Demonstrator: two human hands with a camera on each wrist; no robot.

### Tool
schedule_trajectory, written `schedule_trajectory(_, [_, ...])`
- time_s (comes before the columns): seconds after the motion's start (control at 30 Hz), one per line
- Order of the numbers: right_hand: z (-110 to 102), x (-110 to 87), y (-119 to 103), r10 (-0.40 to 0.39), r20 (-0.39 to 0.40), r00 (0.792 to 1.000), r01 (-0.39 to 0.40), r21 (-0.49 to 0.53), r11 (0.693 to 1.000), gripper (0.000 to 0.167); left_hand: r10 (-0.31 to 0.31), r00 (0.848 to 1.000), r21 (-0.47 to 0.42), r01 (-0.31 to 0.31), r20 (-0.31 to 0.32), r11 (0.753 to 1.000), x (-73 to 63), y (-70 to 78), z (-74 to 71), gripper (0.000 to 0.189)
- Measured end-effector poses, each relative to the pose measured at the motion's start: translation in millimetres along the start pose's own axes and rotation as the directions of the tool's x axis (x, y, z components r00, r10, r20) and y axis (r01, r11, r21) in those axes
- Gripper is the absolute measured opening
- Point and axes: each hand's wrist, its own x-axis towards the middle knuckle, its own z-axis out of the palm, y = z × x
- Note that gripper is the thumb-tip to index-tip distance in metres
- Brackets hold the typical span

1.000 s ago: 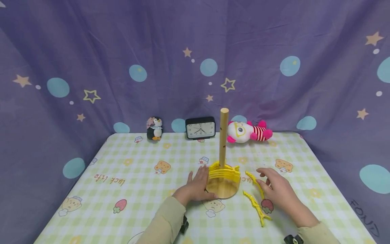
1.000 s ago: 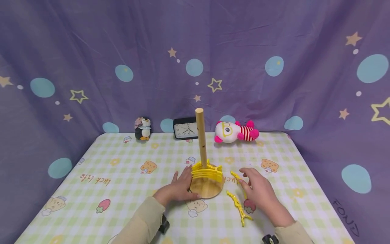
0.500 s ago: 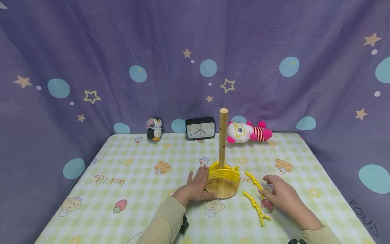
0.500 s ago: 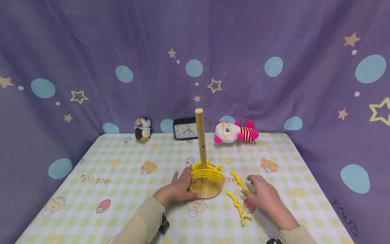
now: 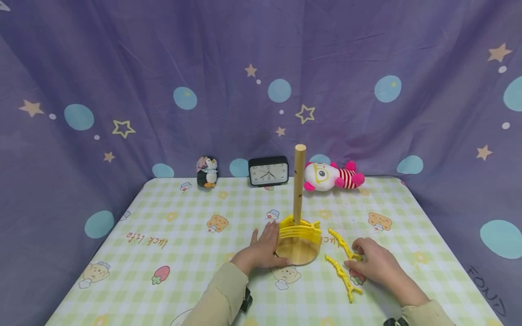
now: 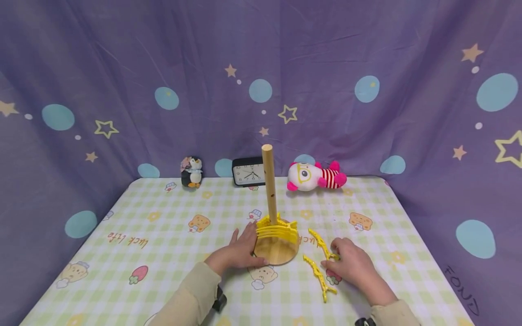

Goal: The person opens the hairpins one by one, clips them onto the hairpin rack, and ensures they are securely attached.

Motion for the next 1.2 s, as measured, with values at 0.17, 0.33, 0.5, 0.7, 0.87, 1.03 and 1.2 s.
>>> schedule_trajectory(0.17, [2, 2.1, -1, 0.018, 0.024, 1.0, -0.017, -0.024, 1.0, 0.057, 0.003, 1.0, 0.01, -0.003, 0.009, 1.0, -1.8, 1.4, -2.0, 0.11])
schedule_trajectory(0.33, [6, 4.9, 0, 0.016, 0.028, 0.999, -0.014, -0.051, 0.999, 0.057, 0.003, 1.0, 0.006, -0.003, 0.005, 1.0, -3.0, 2.4, -2.8, 0.109])
schedule_trajectory(0.5, [7, 4.9, 1, 0.004, 0.028, 1.0, -0.002, -0.064, 0.998, 0.052, -0.001, 1.0, -0.001, 0.001, -0.001, 1.0, -3.3, 3.6, -3.0, 0.11])
schedule_trajectory(0.7, [6, 3.4, 0, 0.01, 0.027, 1.0, -0.008, -0.061, 0.998, 0.047, 0.003, 1.0, 0.002, -0.003, -0.004, 1.0, -2.7, 2.5, -2.4, 0.111])
schedule_trajectory(0.87, [2, 3.7, 1, 0.014, -0.039, 0.999, -0.015, -0.019, 1.0, 0.042, 0.008, 1.0, -0.006, -0.008, -0.006, 1.0, -2.9, 2.2, -2.9, 0.111])
schedule_trajectory(1.03, [-2, 2.0, -1, 0.005, -0.122, 0.993, 0.004, 0.075, 0.997, 0.038, 0.004, 1.0, -0.01, -0.004, -0.002, 1.0, -3.1, 2.2, -3.3, 0.111])
schedule_trajectory(1.2, [-8, 1.8, -5, -0.059, -0.234, 0.971, 0.086, 0.107, 0.991, 0.036, 0.005, 1.0, -0.009, -0.005, -0.002, 1.0, -3.4, 2.6, -3.6, 0.111])
